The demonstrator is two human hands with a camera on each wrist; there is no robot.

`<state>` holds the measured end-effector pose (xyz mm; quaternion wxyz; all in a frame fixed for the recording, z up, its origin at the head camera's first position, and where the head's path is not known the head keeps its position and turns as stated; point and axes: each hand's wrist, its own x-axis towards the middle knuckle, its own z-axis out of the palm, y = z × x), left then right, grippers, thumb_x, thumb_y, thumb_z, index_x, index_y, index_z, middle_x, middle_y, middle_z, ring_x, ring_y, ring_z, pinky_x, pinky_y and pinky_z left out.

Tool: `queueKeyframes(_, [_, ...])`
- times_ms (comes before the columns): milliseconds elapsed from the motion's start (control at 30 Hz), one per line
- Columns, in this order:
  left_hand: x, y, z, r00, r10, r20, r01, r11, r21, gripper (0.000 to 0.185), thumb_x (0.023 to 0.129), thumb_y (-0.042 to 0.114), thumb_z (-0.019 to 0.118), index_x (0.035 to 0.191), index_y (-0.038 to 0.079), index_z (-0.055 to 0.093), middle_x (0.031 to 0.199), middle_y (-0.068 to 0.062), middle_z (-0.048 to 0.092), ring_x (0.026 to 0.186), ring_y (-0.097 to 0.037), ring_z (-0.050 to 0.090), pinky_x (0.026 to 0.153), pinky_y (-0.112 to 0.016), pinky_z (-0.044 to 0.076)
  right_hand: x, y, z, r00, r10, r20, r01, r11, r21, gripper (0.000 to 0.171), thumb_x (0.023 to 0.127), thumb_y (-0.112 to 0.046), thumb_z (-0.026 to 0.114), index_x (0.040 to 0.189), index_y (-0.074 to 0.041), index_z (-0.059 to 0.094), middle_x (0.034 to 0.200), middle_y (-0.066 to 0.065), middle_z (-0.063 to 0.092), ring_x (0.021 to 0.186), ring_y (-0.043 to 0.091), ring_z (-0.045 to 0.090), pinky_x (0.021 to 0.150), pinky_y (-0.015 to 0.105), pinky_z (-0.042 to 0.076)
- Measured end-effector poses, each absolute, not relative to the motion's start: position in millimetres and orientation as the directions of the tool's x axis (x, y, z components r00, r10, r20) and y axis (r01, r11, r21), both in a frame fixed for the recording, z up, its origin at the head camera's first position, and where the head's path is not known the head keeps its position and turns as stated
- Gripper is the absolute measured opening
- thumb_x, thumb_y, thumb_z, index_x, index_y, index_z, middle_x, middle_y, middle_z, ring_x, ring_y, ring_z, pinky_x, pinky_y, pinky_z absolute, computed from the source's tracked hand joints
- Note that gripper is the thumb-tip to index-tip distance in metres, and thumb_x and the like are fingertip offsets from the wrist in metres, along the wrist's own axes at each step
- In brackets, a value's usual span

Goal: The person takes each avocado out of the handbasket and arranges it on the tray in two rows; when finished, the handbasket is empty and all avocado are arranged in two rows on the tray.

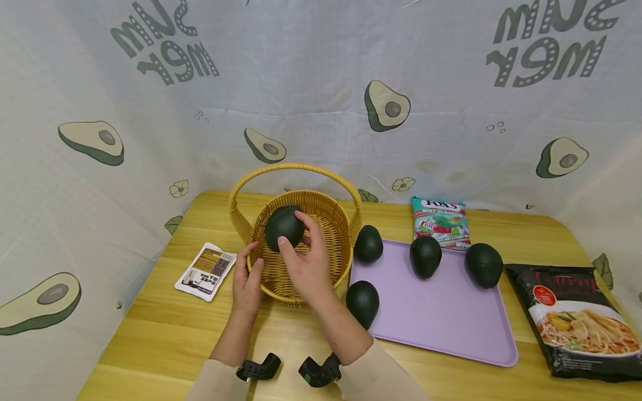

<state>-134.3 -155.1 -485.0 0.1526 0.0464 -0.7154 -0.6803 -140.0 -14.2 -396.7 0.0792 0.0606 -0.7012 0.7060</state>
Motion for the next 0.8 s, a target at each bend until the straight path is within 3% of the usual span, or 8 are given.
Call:
queueKeyframes(467, [-133, -154, -483, -0.95, -0.278, 0.142, 0.124, 0.08, 0.989, 0.04, 0.104, 0.009, 0.046, 0.145, 0.004, 0.048, 0.155, -0.012, 0.045, 0.148, -0.021, 0.033, 0.118, -0.029, 0.026, -122, 21, -374, -0.989, -0.028, 0.148, -0.148, -0.029, -0.989, 0.074, 0.091, -0.012, 0.073, 0.155, -0.029, 0.039, 0.143, 0.012, 0.047, 0.117, 0.029, 0.059, 0.089, 0.039, 0.058])
queueKeyframes(800, [-132, -154, -483, -0.948, -0.285, 0.14, 0.13, 0.056, 0.99, 0.04, 0.104, 0.008, 0.045, 0.144, 0.004, 0.048, 0.153, -0.013, 0.046, 0.143, -0.022, 0.038, 0.108, -0.017, 0.03, -115, 43, -368, -0.992, -0.059, 0.112, -0.111, -0.026, -0.994, 0.074, 0.09, -0.011, 0.074, 0.154, -0.026, 0.039, 0.143, 0.011, 0.047, 0.117, 0.027, 0.057, 0.089, 0.035, 0.055])
